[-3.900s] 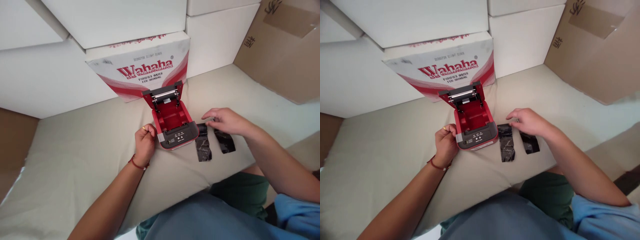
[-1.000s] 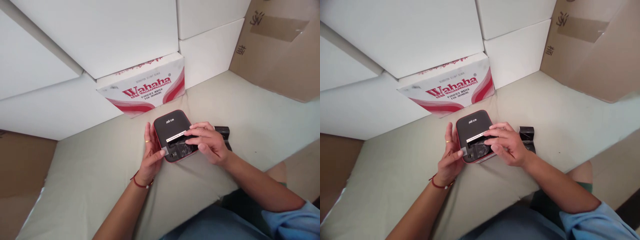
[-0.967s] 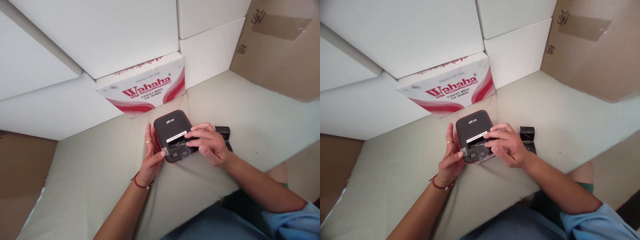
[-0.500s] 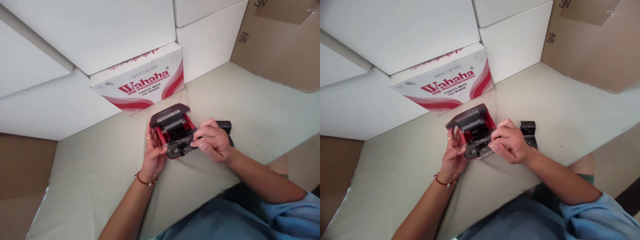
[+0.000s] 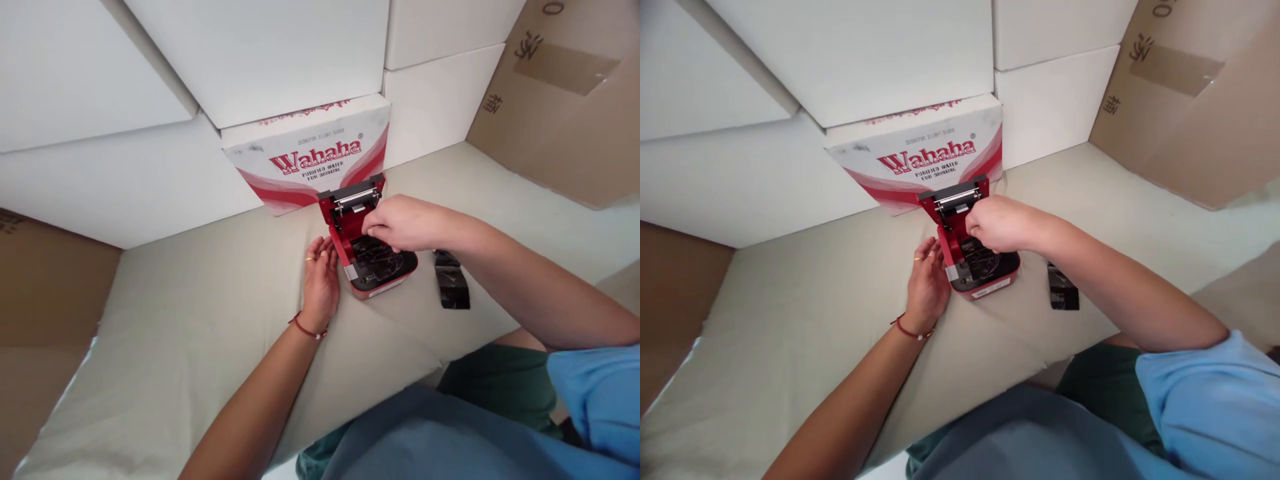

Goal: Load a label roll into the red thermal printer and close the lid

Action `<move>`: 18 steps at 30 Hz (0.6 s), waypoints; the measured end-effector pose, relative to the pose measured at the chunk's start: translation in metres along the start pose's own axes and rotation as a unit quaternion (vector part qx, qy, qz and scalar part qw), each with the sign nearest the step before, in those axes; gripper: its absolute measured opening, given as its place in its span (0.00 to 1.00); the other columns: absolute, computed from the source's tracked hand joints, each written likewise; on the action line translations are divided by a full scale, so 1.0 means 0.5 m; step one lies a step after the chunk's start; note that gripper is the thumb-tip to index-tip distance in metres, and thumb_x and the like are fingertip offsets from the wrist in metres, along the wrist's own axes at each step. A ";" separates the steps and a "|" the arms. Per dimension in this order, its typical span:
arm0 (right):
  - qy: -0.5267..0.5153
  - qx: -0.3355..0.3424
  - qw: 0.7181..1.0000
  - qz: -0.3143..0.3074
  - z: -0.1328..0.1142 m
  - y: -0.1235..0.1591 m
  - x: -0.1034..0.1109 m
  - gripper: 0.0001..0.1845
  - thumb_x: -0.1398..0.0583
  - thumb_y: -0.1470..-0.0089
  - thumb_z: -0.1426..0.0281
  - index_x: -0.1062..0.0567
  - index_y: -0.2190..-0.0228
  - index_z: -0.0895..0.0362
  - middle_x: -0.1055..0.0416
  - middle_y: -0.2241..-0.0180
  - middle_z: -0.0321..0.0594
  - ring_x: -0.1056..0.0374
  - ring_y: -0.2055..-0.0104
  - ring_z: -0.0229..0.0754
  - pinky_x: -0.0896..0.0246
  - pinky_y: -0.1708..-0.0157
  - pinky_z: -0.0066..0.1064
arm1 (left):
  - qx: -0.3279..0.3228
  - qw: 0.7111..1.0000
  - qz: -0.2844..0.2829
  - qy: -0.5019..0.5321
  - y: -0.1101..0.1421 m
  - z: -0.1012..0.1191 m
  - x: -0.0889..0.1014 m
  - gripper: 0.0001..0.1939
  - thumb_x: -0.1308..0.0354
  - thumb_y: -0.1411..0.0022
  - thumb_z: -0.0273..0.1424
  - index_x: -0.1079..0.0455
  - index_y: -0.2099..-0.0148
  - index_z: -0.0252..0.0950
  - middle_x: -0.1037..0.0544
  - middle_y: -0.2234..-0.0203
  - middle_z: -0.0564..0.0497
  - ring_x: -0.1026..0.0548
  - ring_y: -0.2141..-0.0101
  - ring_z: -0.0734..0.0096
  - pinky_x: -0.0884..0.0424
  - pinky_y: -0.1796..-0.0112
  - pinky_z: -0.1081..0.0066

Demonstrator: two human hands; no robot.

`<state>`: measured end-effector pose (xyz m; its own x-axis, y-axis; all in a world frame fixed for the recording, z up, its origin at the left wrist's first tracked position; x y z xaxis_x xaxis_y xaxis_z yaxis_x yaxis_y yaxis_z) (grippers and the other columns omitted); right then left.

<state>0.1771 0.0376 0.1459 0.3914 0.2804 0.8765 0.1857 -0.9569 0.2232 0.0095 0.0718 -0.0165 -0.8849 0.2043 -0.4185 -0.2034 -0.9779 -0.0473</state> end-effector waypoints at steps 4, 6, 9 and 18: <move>0.195 0.032 0.980 0.016 -0.044 -0.052 -0.033 0.13 0.38 0.42 0.80 0.13 0.64 0.57 0.13 0.63 0.49 0.20 0.64 0.48 0.36 0.68 0.35 | -0.027 0.997 0.066 -0.019 0.011 0.010 0.016 0.17 0.36 0.29 0.47 0.32 0.48 0.44 0.25 0.45 0.47 0.21 0.45 0.67 0.22 0.46 0.65; 0.211 0.028 0.977 -0.014 -0.053 -0.063 -0.057 0.14 0.39 0.41 0.80 0.13 0.61 0.58 0.13 0.59 0.52 0.18 0.60 0.51 0.34 0.67 0.36 | -0.040 0.994 0.096 -0.041 0.023 0.023 0.024 0.11 0.39 0.27 0.42 0.32 0.50 0.43 0.25 0.51 0.50 0.21 0.54 0.71 0.22 0.54 0.70; 0.219 0.023 0.975 -0.036 -0.058 -0.067 -0.066 0.12 0.37 0.43 0.80 0.13 0.61 0.58 0.13 0.57 0.53 0.18 0.58 0.53 0.31 0.64 0.37 | -0.047 0.990 0.106 -0.078 0.036 0.038 0.025 0.04 0.42 0.28 0.34 0.30 0.55 0.40 0.26 0.65 0.54 0.28 0.69 0.75 0.30 0.67 0.74; 0.094 0.072 0.987 0.112 -0.013 0.027 0.002 0.18 0.30 0.40 0.67 0.18 0.48 0.53 0.15 0.51 0.48 0.20 0.50 0.57 0.29 0.51 0.41 | -0.027 0.991 0.052 -0.123 0.031 0.027 0.015 0.11 0.40 0.37 0.26 0.37 0.71 0.40 0.33 0.78 0.56 0.37 0.76 0.73 0.41 0.73 0.72</move>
<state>0.1743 0.0245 0.1524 0.2662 0.0306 0.9634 0.2442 -0.9690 -0.0367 -0.0058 0.0588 -0.0080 -0.9765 0.1004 -0.1905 -0.0893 -0.9938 -0.0661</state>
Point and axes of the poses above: each hand's wrist, its own y-axis away from the middle knuckle, its own x-axis out of the back of the hand, z = x × y, the point moved 8 cm from there along -y, towards the middle knuckle
